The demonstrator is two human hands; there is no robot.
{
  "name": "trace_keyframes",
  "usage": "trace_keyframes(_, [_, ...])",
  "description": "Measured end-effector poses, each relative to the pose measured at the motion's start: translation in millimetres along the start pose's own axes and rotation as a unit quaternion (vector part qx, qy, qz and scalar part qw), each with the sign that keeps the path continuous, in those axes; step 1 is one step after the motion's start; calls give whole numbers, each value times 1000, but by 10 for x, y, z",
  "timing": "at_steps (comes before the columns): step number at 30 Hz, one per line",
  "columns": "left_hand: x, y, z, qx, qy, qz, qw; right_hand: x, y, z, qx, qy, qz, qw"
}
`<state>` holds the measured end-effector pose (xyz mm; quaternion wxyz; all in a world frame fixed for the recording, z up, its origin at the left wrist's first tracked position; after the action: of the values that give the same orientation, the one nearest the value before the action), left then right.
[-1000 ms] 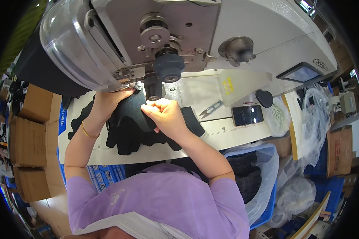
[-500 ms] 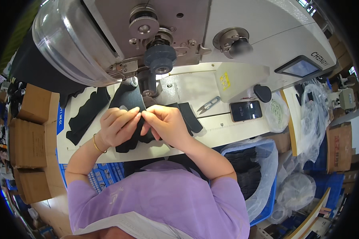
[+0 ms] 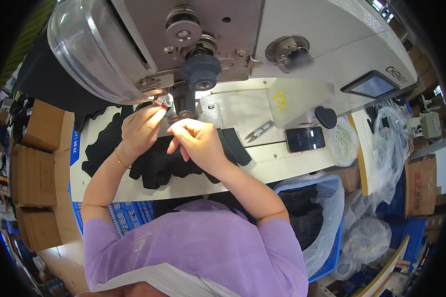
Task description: The person places finished fabric pieces into a lined bin, retrieves a bundle of fabric cutouts from a basket, and sews the fabric pieces together using a sewing machine.
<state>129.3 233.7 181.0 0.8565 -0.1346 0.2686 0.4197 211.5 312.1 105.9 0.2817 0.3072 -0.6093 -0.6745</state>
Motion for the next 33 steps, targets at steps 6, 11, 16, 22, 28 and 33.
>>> trace_keyframes(6, [-3,90,56,-33,-25,-7,999,-5,-14,-13,-3,4,12,1000])
trace_keyframes(11, [-22,163,31,-51,-46,-33,997,26,5,13,-8,14,6,1000])
trace_keyframes(16, [-127,533,-184,-161,-11,189,969,44,116,-120,-35,5,-54,998])
trace_keyframes(22, [-507,944,-532,-503,-88,-107,853,646,879,-694,-522,-115,-407,741])
trace_keyframes(28, [-173,448,-495,-561,14,-340,754,521,731,-897,-527,-135,-349,763])
trace_keyframes(33, [-6,393,-636,-565,-15,-378,733,115,404,-577,-289,-171,-256,906])
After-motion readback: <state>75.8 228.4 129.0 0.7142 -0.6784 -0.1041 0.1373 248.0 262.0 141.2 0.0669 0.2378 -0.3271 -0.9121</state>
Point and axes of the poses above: each hand's wrist, its own z-axis towards the middle knuckle, its own x-axis out of the palm, y = z × x, the point moved 10 cm from there along z, towards the middle knuckle, and after that the axes turned 14 degrees about -z, right-handed, at the moved point
